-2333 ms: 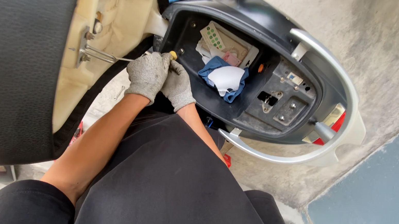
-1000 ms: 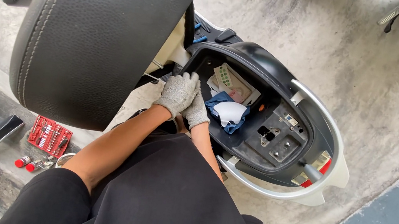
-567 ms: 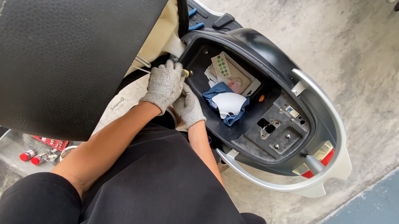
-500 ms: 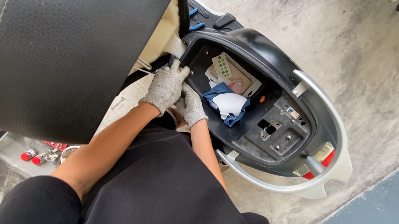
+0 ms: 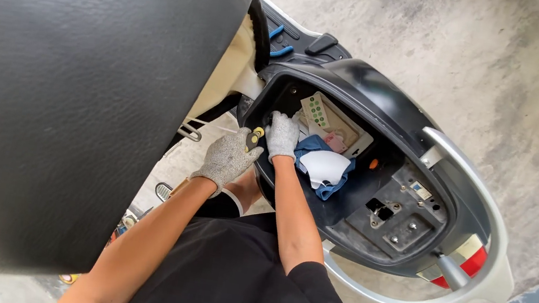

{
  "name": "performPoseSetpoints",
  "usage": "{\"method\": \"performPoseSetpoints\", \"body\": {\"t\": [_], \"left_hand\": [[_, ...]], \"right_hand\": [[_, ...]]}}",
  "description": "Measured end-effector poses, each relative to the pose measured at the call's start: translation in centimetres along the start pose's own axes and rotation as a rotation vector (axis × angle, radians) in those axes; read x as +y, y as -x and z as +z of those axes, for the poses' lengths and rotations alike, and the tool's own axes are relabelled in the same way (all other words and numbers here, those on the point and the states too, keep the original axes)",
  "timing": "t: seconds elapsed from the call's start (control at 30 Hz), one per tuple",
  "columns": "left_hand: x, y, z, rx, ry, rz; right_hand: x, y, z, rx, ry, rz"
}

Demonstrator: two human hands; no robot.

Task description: The person opens the scooter seat and uses a screwdriver to remove screws from the interior compartment. They continue unscrewing multiple fasteners around the storage area while the seat remains open.

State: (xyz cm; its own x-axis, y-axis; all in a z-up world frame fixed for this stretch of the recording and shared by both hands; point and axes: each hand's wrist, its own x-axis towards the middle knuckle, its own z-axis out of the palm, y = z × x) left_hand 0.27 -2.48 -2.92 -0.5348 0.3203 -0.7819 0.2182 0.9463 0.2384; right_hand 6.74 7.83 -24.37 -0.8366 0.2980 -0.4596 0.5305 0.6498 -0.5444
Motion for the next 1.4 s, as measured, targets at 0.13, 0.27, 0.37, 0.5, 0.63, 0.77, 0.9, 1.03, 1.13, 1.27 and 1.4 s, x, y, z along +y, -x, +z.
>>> {"method": "performPoseSetpoints", "body": {"t": [0.13, 0.27, 0.37, 0.5, 0.63, 0.77, 0.9, 1.03, 1.13, 1.27, 1.4], "left_hand": [[-0.5, -0.5, 1.5, 0.157, 0.223, -0.045], [0.0, 0.3, 0.1, 0.234, 0.317, -0.065], [1.0, 1.4, -2.4, 0.185, 0.335, -0.072], [3.4, 2.5, -5.1, 0.130, 0.385, -0.080], [4.7, 0.4, -6.0, 0.273, 0.278, -0.028], [4.3, -3.6, -4.0, 0.385, 0.235, 0.004], [4.7, -4.4, -4.2, 0.328, 0.265, -0.001], [4.7, -5.0, -4.1, 0.302, 0.217, -0.031], [4.4, -5.5, -4.0, 0.302, 0.223, -0.035], [4.2, -5.3, -3.6, 0.312, 0.224, -0.012], [4.3, -5.3, -3.7, 0.305, 0.210, 0.000]], "right_hand": [[1.8, -1.7, 4.6, 0.042, 0.299, -0.100], [0.7, -1.4, 2.0, 0.074, 0.353, -0.207], [-1.3, 1.4, -3.8, 0.032, 0.267, -0.068], [0.1, 5.9, -8.9, 0.147, 0.112, 0.105], [5.1, 10.7, -9.0, 0.039, 0.150, 0.331], [2.3, 15.9, -16.8, 0.098, 0.023, 0.403], [-1.8, 20.5, -20.7, 0.141, -0.133, 0.440], [-2.3, 22.6, -18.2, 0.178, -0.091, 0.256], [-1.5, 23.0, -15.5, 0.296, 0.076, 0.167], [-1.8, 22.6, -15.2, 0.366, 0.153, 0.176], [-1.7, 22.9, -14.8, 0.381, 0.161, 0.170]]}}
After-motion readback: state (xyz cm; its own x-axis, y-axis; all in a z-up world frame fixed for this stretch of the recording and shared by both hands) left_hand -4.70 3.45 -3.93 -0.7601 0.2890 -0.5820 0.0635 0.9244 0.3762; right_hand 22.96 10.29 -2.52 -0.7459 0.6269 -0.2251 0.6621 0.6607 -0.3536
